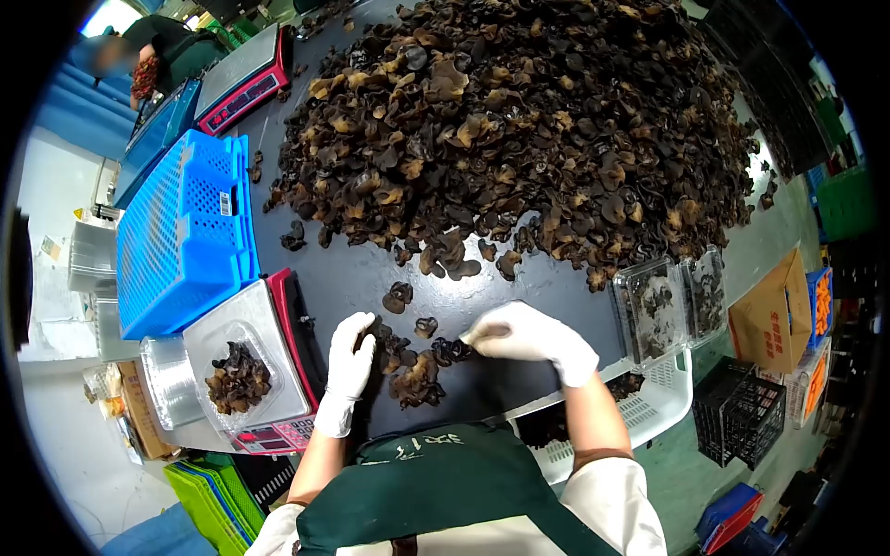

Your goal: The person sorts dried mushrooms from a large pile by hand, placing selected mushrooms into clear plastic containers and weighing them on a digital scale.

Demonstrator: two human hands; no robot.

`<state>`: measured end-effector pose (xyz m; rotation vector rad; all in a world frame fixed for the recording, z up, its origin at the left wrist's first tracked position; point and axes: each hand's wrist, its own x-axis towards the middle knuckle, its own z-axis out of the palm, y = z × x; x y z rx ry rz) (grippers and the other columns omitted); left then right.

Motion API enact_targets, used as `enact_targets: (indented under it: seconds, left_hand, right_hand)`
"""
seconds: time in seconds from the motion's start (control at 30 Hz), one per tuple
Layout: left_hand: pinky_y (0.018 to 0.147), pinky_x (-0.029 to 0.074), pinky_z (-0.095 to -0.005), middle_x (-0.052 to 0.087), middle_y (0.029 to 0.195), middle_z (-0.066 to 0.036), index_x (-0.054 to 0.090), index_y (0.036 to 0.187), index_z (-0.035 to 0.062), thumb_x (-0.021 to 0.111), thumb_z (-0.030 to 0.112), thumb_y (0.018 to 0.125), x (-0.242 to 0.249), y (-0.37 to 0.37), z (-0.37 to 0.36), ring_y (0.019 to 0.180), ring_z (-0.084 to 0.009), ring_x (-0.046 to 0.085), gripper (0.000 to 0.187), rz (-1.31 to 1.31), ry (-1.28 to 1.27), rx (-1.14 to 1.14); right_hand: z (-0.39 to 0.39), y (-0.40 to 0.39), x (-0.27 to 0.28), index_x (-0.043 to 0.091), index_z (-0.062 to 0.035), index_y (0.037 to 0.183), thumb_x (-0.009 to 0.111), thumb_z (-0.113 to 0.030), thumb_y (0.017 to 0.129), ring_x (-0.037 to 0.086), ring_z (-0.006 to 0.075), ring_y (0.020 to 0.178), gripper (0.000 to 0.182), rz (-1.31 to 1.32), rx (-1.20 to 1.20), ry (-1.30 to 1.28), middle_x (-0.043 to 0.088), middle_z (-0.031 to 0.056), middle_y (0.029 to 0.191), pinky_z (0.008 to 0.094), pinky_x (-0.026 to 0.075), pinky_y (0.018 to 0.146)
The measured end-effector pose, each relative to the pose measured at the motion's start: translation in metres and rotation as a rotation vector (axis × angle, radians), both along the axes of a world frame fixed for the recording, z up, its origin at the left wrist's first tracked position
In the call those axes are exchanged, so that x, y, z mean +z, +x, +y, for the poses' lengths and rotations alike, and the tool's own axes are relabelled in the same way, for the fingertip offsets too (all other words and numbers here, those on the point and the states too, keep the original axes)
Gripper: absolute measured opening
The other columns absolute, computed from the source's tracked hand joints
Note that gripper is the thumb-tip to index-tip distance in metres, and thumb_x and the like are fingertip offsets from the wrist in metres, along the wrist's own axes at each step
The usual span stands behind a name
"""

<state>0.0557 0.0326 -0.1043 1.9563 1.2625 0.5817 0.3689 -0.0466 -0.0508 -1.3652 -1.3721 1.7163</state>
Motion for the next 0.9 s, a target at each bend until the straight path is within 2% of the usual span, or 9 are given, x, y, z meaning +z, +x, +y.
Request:
enact_targets:
  seconds: [0.03,0.23,0.3,0.37,0.43,0.53,0.63,0.87,0.9]
  left_hand:
    - [0.102,0.041,-0.0389,0.061,0.119,-0.015,0.065,0.116,0.0074,0.062,0.003,0.082,0.001,0.002,-0.004,0.114,-0.0308,0.055,0.034,0.037,0.057,-0.023]
    - [0.095,0.044,-0.041,0.062,0.116,-0.015,0.067,0.111,0.0064,0.061,0.006,0.083,-0.012,0.011,-0.006,0.109,-0.0327,0.057,0.029,0.106,0.165,-0.073]
    - [0.096,0.044,-0.0397,0.063,0.116,-0.014,0.066,0.112,0.0041,0.057,0.005,0.086,-0.012,0.008,-0.001,0.106,-0.0317,0.059,0.028,-0.003,-0.019,-0.091]
    - [0.097,0.044,-0.0385,0.063,0.117,-0.014,0.065,0.113,0.0033,0.056,0.004,0.087,-0.006,0.006,-0.003,0.106,-0.0309,0.059,0.028,-0.025,-0.099,-0.066]
    - [0.098,0.044,-0.0374,0.063,0.117,-0.014,0.064,0.114,0.0026,0.054,0.004,0.089,-0.005,0.002,-0.004,0.106,-0.03,0.06,0.028,-0.05,-0.183,-0.037]
    - [0.1,0.043,-0.0346,0.061,0.116,-0.014,0.063,0.116,0.0029,0.056,0.002,0.087,-0.009,-0.005,-0.007,0.108,-0.0283,0.059,0.03,-0.128,-0.126,0.039]
    - [0.1,0.043,-0.036,0.06,0.116,-0.015,0.064,0.115,0.0038,0.062,0.002,0.083,-0.005,-0.009,-0.017,0.109,-0.0291,0.057,0.032,-0.175,-0.124,0.065]
    - [0.106,0.031,-0.0572,0.045,0.14,-0.015,0.063,0.122,0.0211,0.079,0.032,0.066,0.018,0.007,-0.044,0.13,-0.0458,0.034,0.06,0.322,0.268,-0.439]
    - [0.106,0.03,-0.0589,0.044,0.14,-0.015,0.061,0.125,0.0221,0.079,0.035,0.065,0.018,0.014,-0.051,0.13,-0.0459,0.034,0.064,0.37,0.291,-0.497]
  right_hand:
    - [-0.004,0.006,0.025,0.07,-0.0027,0.104,0.066,-0.012,0.083,0.067,0.0175,0.094,0.024,-0.173,0.101,-0.112,0.071,0.0106,0.103,0.0293,0.052,0.086]
    - [-0.019,-0.046,-0.002,0.071,-0.0105,0.097,0.074,-0.022,0.075,0.061,0.0236,0.085,0.026,-0.638,-0.141,0.576,0.066,0.0043,0.086,0.0346,0.047,0.08]
    - [-0.011,-0.075,-0.02,0.07,-0.0107,0.096,0.073,-0.022,0.074,0.06,0.0238,0.088,0.025,-0.802,-0.153,0.759,0.065,0.0046,0.087,0.0358,0.046,0.08]
    - [-0.006,-0.088,-0.039,0.069,-0.0106,0.092,0.072,-0.019,0.073,0.061,0.0241,0.086,0.022,-0.827,-0.093,0.743,0.065,0.0057,0.086,0.0367,0.046,0.079]
    - [0.0,-0.085,-0.04,0.068,-0.007,0.088,0.07,-0.011,0.072,0.061,0.0282,0.08,0.016,-0.567,-0.221,0.704,0.065,0.0078,0.087,0.0377,0.048,0.073]
    - [-0.009,-0.057,-0.009,0.068,-0.005,0.093,0.066,-0.007,0.076,0.065,0.0288,0.089,0.017,-0.243,-0.394,0.526,0.068,0.0099,0.091,0.036,0.051,0.084]
    - [-0.038,-0.003,0.022,0.068,-0.0006,0.097,0.062,-0.007,0.078,0.067,0.0267,0.092,0.021,-0.116,-0.056,0.232,0.07,0.0132,0.097,0.0355,0.051,0.086]
    - [-0.097,0.022,0.042,0.069,-0.0009,0.093,0.065,-0.019,0.078,0.067,0.026,0.072,0.024,-0.426,0.035,-0.11,0.068,0.0123,0.079,0.0338,0.052,0.07]
    - [-0.102,0.018,0.032,0.07,-0.0029,0.095,0.066,-0.022,0.077,0.066,0.027,0.076,0.026,-0.432,-0.016,0.005,0.068,0.0109,0.078,0.0354,0.052,0.074]
